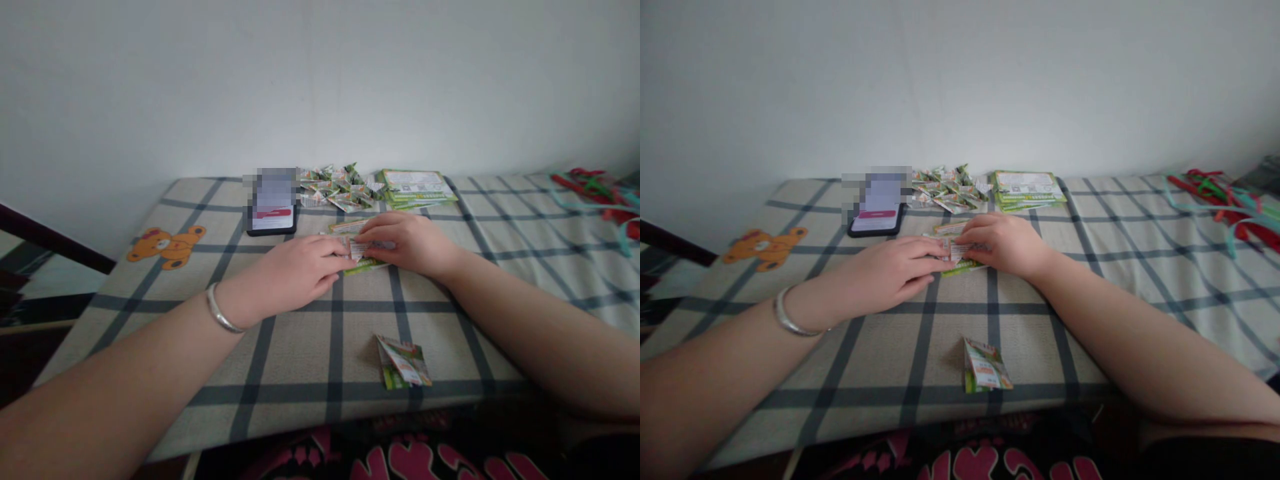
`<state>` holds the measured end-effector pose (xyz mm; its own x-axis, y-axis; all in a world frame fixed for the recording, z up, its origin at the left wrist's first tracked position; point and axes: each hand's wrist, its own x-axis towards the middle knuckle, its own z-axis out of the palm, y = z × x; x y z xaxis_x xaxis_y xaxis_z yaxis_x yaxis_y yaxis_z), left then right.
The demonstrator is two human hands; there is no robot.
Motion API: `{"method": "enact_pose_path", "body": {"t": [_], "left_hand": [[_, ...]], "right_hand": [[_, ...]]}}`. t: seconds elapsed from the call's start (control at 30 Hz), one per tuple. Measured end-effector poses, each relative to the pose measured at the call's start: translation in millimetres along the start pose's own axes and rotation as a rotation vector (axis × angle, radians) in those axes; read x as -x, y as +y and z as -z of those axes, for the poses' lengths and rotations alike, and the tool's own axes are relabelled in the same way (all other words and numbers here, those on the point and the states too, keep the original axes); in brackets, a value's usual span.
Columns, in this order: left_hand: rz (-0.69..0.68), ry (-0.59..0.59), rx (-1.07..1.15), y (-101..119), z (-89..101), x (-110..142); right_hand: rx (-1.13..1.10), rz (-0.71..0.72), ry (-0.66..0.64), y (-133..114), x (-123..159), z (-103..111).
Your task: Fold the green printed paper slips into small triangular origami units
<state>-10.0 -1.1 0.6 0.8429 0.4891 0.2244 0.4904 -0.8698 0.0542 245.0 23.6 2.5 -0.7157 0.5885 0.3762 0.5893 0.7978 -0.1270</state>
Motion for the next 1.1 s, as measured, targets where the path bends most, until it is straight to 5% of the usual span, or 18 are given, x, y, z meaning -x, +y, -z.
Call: {"method": "enact_pose_path", "body": {"t": [1.1], "left_hand": [[-0.028,0.059,-0.075,-1,-2.1,-2]], "right_hand": [[0.076,-0.021,-0.009,-6,-5,-9]]}}
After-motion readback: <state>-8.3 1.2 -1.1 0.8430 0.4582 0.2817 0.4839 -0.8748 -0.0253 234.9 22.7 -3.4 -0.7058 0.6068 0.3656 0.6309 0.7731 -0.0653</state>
